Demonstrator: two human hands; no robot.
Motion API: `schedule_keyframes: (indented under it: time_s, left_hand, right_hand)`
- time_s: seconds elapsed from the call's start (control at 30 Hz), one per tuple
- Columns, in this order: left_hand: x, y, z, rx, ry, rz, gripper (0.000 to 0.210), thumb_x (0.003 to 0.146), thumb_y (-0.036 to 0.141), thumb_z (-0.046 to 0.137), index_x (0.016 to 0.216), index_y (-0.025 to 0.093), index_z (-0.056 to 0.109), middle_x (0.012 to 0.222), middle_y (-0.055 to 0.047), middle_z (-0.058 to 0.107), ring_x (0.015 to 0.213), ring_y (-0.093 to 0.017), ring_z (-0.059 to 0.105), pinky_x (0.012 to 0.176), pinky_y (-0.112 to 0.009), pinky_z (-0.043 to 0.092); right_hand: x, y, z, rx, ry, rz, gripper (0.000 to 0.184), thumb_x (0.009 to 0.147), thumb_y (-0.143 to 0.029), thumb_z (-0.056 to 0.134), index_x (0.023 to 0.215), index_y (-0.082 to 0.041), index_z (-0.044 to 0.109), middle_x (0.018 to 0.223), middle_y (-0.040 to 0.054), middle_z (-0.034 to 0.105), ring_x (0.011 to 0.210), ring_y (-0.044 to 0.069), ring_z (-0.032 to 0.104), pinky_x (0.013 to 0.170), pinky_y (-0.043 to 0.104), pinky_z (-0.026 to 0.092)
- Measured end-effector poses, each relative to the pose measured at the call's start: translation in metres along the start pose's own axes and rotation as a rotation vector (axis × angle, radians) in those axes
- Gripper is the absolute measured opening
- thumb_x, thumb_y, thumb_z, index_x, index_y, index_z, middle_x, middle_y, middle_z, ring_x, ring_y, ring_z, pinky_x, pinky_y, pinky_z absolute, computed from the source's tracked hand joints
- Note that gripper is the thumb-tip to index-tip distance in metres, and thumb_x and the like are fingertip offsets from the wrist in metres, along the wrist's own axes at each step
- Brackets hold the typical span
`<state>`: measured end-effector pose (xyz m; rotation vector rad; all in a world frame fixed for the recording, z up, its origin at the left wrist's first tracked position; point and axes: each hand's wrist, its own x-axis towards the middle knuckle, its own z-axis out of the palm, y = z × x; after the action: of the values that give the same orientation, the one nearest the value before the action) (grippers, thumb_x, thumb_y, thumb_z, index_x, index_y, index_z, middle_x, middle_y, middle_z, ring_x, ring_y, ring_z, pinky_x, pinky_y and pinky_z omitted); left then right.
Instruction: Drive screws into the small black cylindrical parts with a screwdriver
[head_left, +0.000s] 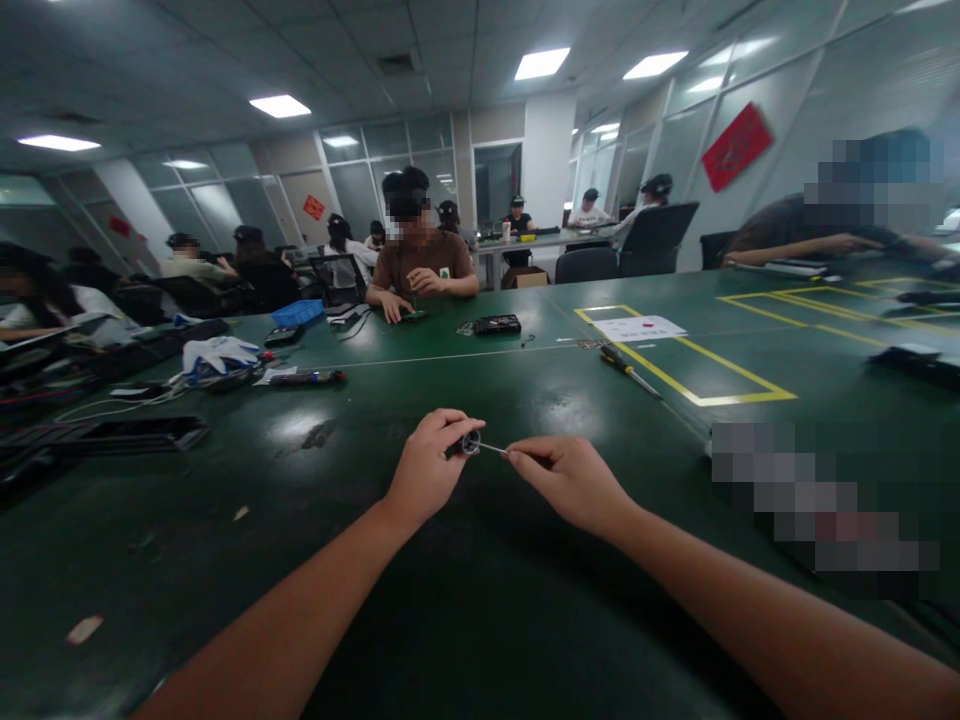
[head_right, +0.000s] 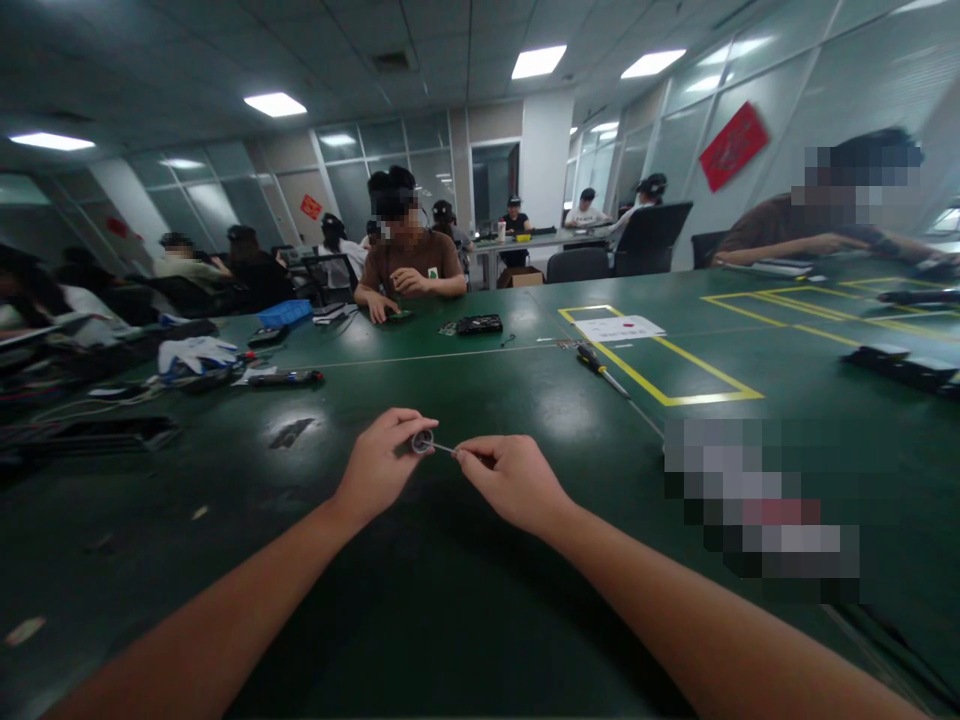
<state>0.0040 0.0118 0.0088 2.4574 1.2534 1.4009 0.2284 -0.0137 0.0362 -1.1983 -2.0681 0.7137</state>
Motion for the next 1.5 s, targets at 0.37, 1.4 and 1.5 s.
schedule_keyframes:
  time_s: [0.37, 1.4, 1.5]
  left_hand:
    - [-0.002, -0.004, 0.005, 0.008, -0.015, 0.027, 0.044, 0.080, 0.000, 0.075, 0.115, 0.025, 0.074, 0.109, -0.003, 0.068, 0.101, -0.018, 0.064, 0.091, -0.034, 0.056]
    - [-0.001, -0.002, 0.003, 0.102, 0.005, 0.043, 0.039, 0.083, 0.000, 0.070, 0.113, 0.024, 0.074, 0.108, -0.004, 0.068, 0.102, -0.019, 0.064, 0.091, -0.035, 0.055]
    - [-0.001, -0.003, 0.004, 0.085, 0.002, 0.024, 0.039, 0.082, 0.001, 0.073, 0.113, 0.025, 0.074, 0.108, -0.004, 0.068, 0.101, -0.019, 0.064, 0.090, -0.035, 0.055]
  right_hand:
    - [-0.001, 0.000, 0.001, -0.079, 0.014, -0.013, 0.030, 0.097, -0.031, 0.053, 0.094, -0.022, 0.081, 0.064, -0.0027, 0.063, 0.055, 0.012, 0.051, 0.056, 0.027, 0.034]
    - [0.002, 0.004, -0.002, 0.010, -0.002, 0.025, 0.031, 0.097, -0.035, 0.054, 0.090, -0.021, 0.080, 0.063, -0.0027, 0.061, 0.055, 0.013, 0.048, 0.057, 0.027, 0.034]
    - [0.000, 0.003, -0.002, -0.032, 0.045, 0.015, 0.030, 0.097, -0.034, 0.055, 0.091, -0.021, 0.081, 0.065, -0.0019, 0.066, 0.055, 0.013, 0.051, 0.057, 0.027, 0.035]
